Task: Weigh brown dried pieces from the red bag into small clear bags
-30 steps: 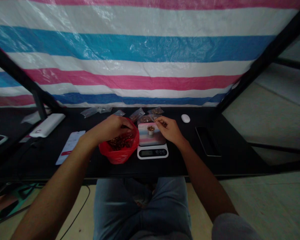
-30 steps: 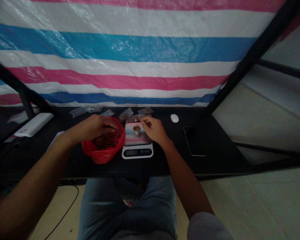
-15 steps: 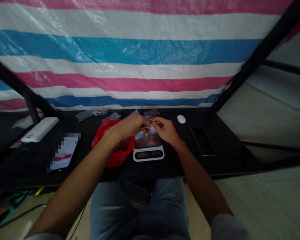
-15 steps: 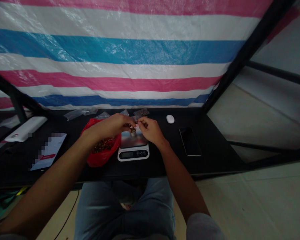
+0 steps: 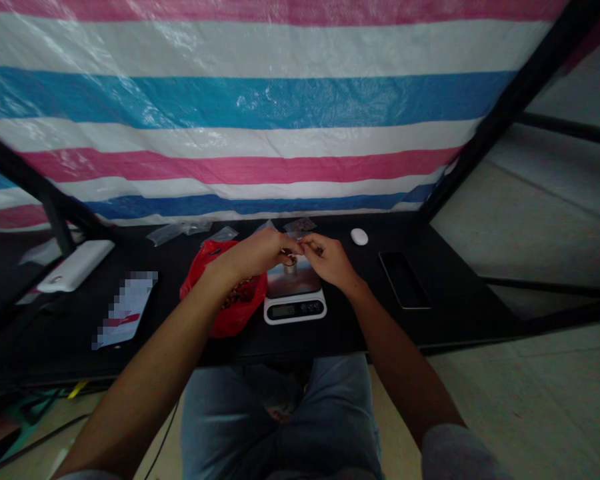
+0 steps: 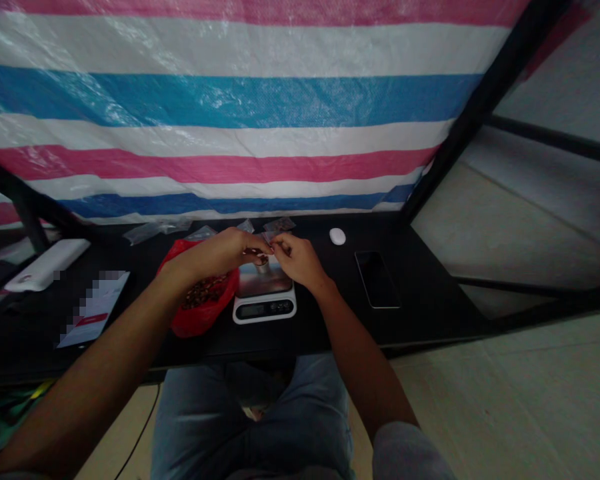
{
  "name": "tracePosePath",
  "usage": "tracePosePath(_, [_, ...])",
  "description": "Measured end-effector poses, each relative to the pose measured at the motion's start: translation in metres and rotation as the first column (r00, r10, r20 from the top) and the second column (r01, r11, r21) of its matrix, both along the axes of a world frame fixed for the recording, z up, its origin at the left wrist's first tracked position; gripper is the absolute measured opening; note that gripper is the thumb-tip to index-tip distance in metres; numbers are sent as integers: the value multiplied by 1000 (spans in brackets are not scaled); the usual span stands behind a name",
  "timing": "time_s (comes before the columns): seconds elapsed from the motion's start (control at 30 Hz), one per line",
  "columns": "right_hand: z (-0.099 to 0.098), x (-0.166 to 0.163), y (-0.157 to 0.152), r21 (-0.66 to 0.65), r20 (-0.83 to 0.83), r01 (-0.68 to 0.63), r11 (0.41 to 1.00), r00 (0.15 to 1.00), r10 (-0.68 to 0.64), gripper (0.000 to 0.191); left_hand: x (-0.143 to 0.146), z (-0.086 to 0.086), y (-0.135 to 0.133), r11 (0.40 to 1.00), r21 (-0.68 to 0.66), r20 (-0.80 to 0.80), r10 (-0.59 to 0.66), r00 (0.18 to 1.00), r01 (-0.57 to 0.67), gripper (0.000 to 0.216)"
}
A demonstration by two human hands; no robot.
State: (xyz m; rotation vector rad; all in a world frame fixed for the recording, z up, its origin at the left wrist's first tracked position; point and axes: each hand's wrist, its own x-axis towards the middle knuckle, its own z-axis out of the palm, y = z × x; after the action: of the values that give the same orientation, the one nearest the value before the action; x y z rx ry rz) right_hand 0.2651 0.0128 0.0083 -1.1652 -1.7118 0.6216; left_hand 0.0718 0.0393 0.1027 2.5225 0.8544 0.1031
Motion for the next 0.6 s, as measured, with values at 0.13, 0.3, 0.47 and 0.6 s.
tracePosePath(0.13, [0, 0, 0, 15, 14, 3, 1000, 1000, -3, 21, -2, -4, 1, 999, -29, 21, -16, 1000, 16, 30])
tracePosePath(0.3, [1, -1, -1, 8, -2, 1, 1000, 1000, -1, 21, -3, -2, -2, 1000, 4, 61, -8, 998, 7, 31])
tracePosePath(0.47, [2, 1, -1, 21, 0, 21, 1000, 1000, -21, 21, -22, 4, -9, 993, 106, 79, 35, 996, -43, 27])
tracePosePath(0.6, [3, 0, -2, 26, -2, 33, 999, 999, -33, 20, -61, -12, -11, 978, 128, -140, 180, 974, -163, 28])
